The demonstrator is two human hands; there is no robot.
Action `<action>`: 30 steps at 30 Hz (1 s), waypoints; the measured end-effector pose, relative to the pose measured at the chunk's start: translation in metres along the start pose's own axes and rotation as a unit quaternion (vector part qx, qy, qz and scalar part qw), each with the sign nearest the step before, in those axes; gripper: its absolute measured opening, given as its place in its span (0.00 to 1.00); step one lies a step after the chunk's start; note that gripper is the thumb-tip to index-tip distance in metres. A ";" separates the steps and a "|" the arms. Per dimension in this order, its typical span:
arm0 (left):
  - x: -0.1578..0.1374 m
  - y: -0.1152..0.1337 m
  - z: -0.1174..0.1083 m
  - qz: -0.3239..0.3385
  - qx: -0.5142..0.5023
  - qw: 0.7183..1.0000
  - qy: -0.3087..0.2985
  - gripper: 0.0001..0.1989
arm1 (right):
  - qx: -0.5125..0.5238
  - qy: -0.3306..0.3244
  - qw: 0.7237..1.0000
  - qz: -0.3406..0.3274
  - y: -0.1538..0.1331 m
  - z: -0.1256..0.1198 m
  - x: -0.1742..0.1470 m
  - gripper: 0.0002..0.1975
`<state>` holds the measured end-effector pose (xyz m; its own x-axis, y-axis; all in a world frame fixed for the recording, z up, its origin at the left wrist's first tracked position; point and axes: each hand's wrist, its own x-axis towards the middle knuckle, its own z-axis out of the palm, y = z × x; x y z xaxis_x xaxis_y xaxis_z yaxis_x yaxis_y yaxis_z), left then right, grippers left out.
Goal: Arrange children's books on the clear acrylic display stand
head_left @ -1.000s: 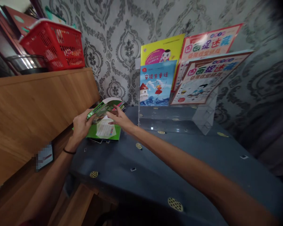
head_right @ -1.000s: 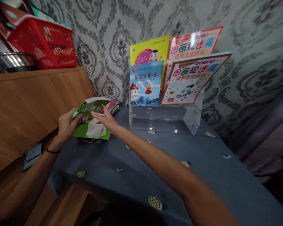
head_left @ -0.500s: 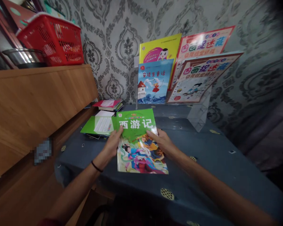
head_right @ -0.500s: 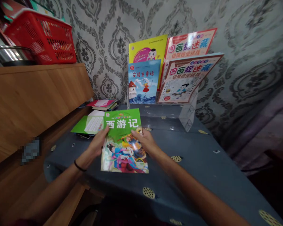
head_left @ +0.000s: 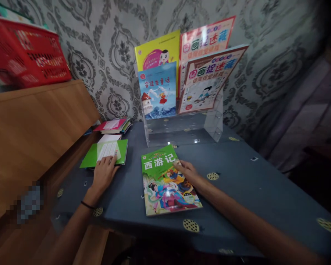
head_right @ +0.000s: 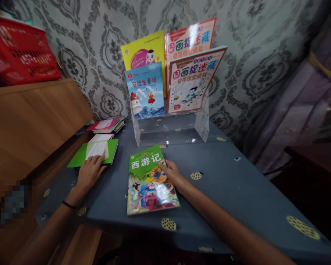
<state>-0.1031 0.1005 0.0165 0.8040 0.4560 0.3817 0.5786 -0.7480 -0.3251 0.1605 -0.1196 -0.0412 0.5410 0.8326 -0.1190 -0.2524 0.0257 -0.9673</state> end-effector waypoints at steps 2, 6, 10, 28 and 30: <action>0.003 -0.006 0.002 0.003 0.012 1.000 -0.005 0.20 | 0.008 -0.007 1.000 0.001 0.002 -0.003 0.000 0.26; 0.008 -0.026 0.005 0.002 0.006 1.000 -0.008 0.20 | 0.012 -0.015 1.000 0.002 0.003 -0.005 -0.003 0.24; 0.008 -0.045 0.008 0.019 -0.027 0.999 -0.024 0.19 | -0.016 -0.007 1.000 -0.005 0.001 -0.005 -0.007 0.22; 0.029 0.110 0.039 0.075 -0.345 0.936 0.008 0.19 | -0.597 -0.068 0.757 -0.255 -0.020 0.024 -0.016 0.15; 0.025 0.109 0.045 0.067 -0.363 0.929 0.020 0.19 | -0.564 -0.150 0.759 -0.288 -0.013 0.044 0.000 0.19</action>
<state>-0.0139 0.0520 -0.0480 0.8480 0.3288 0.4156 0.2176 -0.9312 0.2925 0.1284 -0.0954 -0.0191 0.0507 0.9560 0.2888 0.8962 0.0841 -0.4357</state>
